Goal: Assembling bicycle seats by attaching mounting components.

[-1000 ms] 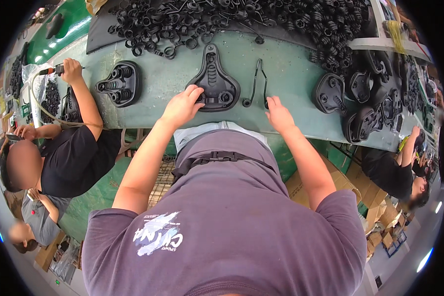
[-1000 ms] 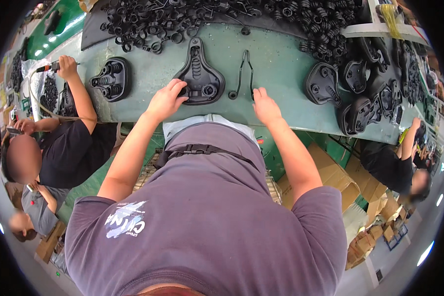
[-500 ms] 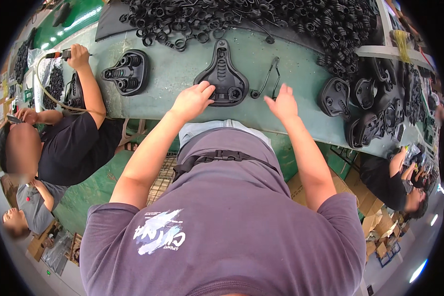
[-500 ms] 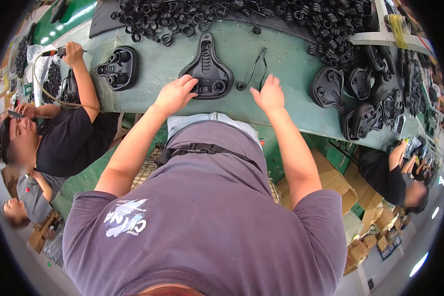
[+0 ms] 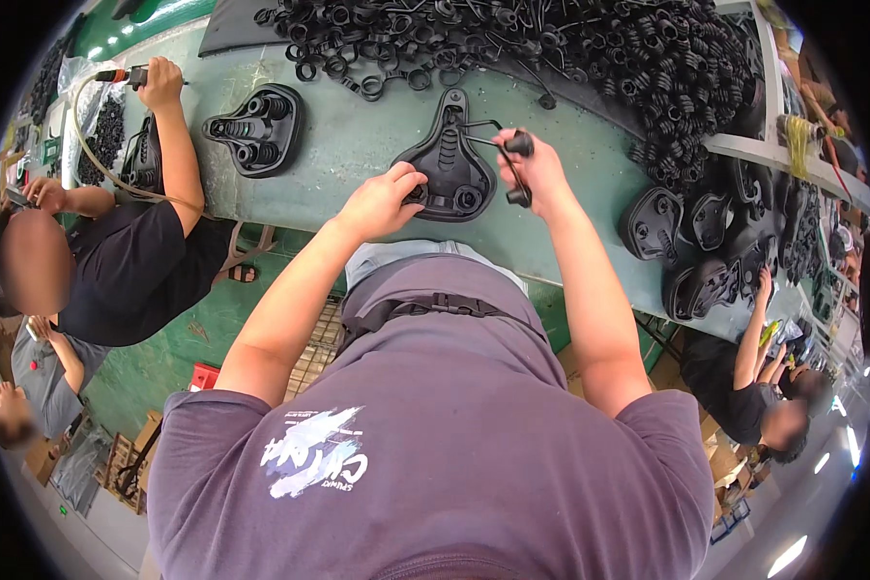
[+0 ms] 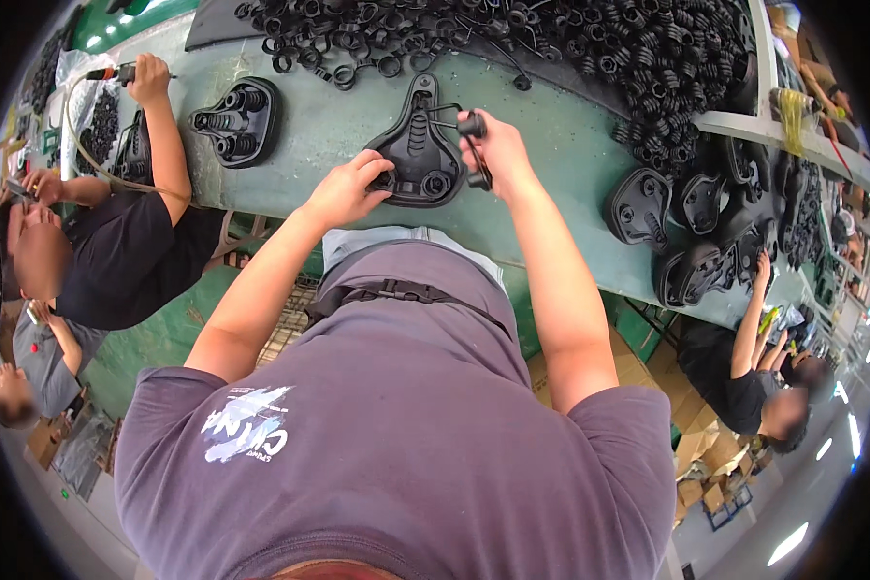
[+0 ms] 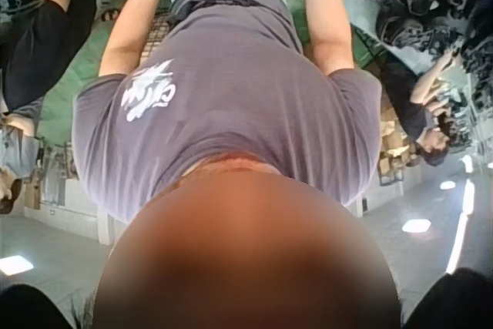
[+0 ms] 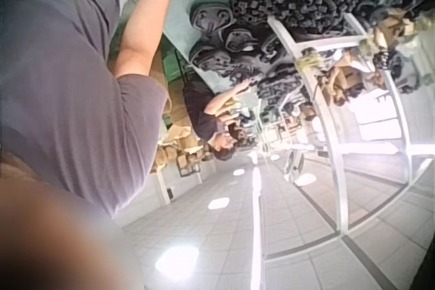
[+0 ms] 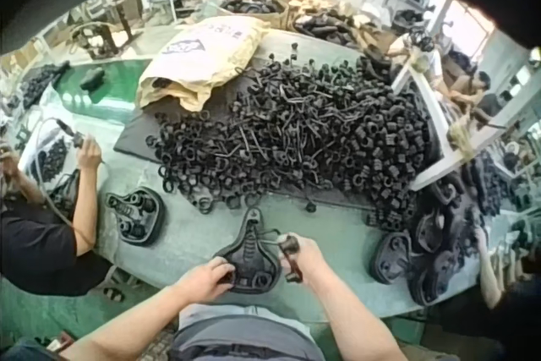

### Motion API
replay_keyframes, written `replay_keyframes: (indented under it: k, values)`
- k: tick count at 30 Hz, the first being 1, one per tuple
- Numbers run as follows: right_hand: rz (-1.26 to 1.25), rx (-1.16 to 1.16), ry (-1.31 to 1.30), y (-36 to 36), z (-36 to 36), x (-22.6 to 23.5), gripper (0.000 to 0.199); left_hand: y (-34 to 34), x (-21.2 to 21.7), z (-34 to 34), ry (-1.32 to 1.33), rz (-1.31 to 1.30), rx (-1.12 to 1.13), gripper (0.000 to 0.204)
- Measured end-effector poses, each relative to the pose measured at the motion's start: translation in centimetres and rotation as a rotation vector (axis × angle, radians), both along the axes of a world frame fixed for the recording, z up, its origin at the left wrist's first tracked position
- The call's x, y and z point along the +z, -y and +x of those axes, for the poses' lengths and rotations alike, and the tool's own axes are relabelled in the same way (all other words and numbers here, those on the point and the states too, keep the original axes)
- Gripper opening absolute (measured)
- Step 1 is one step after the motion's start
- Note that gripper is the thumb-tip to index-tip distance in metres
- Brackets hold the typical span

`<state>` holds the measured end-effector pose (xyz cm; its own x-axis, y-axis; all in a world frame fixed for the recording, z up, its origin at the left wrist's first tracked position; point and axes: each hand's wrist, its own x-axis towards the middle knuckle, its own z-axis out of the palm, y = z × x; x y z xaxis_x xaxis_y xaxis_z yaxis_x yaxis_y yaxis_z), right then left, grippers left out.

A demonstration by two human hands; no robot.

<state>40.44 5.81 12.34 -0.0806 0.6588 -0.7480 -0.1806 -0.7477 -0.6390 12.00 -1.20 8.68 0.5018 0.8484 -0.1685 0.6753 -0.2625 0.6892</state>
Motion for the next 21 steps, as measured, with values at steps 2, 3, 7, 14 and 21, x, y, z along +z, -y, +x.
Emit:
replay_keyframes:
  k: [2,3,7,14,21]
  values:
    - [-0.011,-0.009,0.034,-1.8,-1.5,-0.7,0.024,-0.8,-0.2,0.0,0.023,-0.053,-0.011,0.048]
    - [-0.018,-0.025,0.061,-3.1,-2.4,-1.2,0.023,-1.2,-0.2,-0.1,0.013,-0.048,-0.001,0.048]
    - [0.183,0.346,0.473,-5.4,-3.4,-2.6,0.045,-1.4,-2.5,-0.6,0.212,0.049,-0.003,0.048]
    - [0.706,0.692,1.148,1.6,-9.8,-3.1,0.071,-1.7,-2.9,-0.1,0.204,-0.053,0.008,0.050]
    - [0.753,0.866,1.180,1.9,-8.7,-2.3,0.075,0.2,-0.2,0.3,0.200,0.100,0.308,0.073]
